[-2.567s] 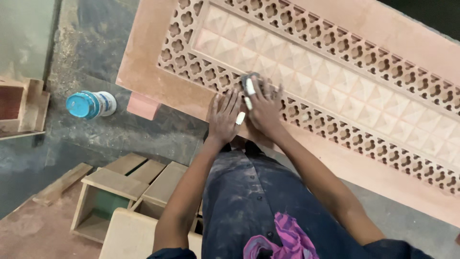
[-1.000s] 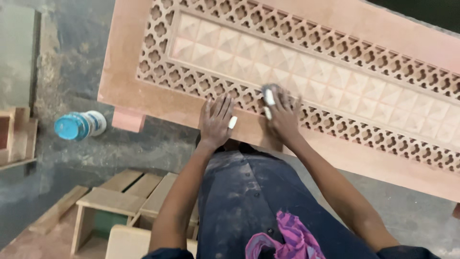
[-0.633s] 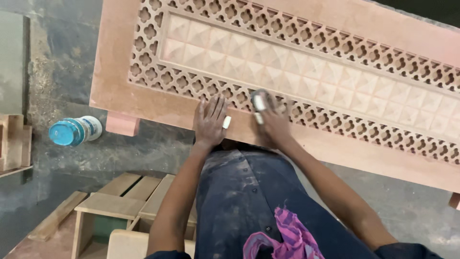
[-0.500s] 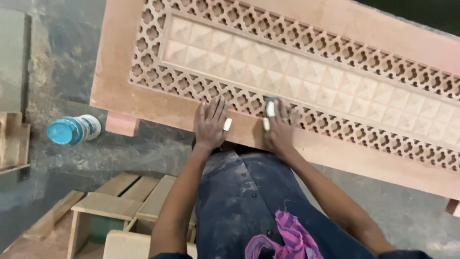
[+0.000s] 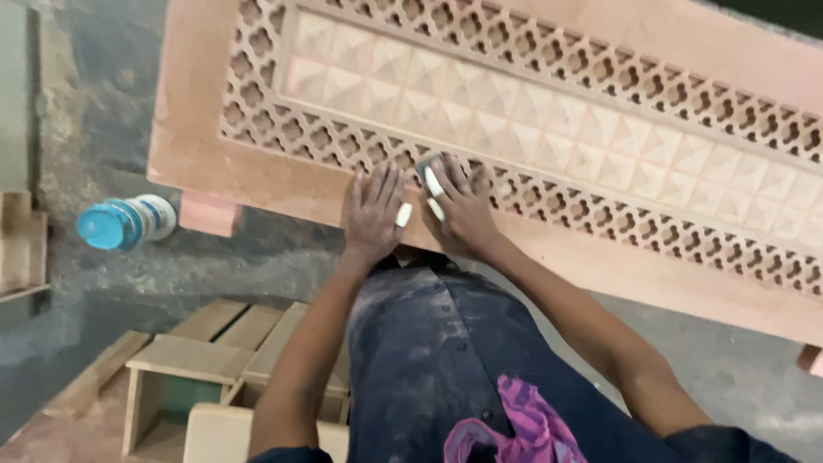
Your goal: The person sands a large, light-colored wooden panel with intricate geometric cutouts using a sanding block. They systematically smooth the flat surfaces and the edges of the carved patterns.
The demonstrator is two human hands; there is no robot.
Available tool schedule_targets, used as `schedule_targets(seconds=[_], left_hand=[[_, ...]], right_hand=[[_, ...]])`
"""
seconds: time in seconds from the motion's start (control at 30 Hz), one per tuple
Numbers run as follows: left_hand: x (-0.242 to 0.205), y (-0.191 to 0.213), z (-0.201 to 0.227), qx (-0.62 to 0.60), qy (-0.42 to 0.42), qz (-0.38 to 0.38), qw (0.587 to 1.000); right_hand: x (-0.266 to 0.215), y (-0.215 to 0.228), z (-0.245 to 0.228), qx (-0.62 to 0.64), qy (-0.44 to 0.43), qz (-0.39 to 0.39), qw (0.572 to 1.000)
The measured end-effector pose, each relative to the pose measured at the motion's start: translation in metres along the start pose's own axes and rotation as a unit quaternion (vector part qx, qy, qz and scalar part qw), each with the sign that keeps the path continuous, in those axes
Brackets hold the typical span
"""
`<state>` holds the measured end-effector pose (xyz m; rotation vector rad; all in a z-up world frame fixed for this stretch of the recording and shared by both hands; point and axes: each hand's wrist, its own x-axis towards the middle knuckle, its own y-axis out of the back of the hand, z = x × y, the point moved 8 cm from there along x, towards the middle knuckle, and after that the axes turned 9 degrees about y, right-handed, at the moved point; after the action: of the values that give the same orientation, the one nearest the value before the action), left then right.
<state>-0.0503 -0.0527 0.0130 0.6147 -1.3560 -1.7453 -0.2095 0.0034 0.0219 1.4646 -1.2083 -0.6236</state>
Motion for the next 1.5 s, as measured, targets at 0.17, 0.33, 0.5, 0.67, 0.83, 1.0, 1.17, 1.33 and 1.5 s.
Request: schedule_targets(seconds=[0.17, 0.33, 0.5, 0.67, 0.83, 1.0, 1.17, 1.33, 1.5], left_hand=[[0.001, -0.006, -0.001, 0.004, 0.0, -0.003, 1.0], [-0.003, -0.004, -0.005, -0.005, -0.001, 0.01, 1.0], [-0.002, -0.009, -0.001, -0.013, 0.003, 0.004, 1.0], [0.001, -0.002, -0.008, 0.007, -0.005, 0.019, 1.0], [-0.004, -0.007, -0.006, -0.021, 0.038, 0.025, 0.999], [-0.01, -0.01, -0.008, 0.002, 0.04, 0.019, 0.999], [-0.008, -0.006, -0.013, -0.022, 0.063, 0.017, 0.998], [-0.005, -0.023, 0.011, 0.071, 0.02, -0.039, 0.996], [-0.001, -0.032, 0.046, -0.052, -0.038, -0.05, 0.997]], right_hand=[[0.008, 0.018, -0.006, -0.039, 0.023, -0.013, 0.999], [0.016, 0.007, -0.013, 0.019, 0.006, -0.047, 0.999], [-0.006, 0.003, 0.012, 0.017, 0.049, -0.078, 0.996], [0.016, -0.022, 0.013, -0.025, 0.063, -0.108, 0.992], [0.003, -0.022, 0.018, 0.024, 0.082, -0.111, 0.99], [0.003, -0.039, 0.017, 0.006, 0.099, -0.134, 0.986], [0.008, -0.042, 0.014, 0.01, 0.084, -0.125, 0.989], [-0.047, 0.004, 0.034, -0.084, -0.05, -0.105, 0.99], [-0.036, -0.006, 0.019, 0.007, -0.089, -0.023, 0.996]])
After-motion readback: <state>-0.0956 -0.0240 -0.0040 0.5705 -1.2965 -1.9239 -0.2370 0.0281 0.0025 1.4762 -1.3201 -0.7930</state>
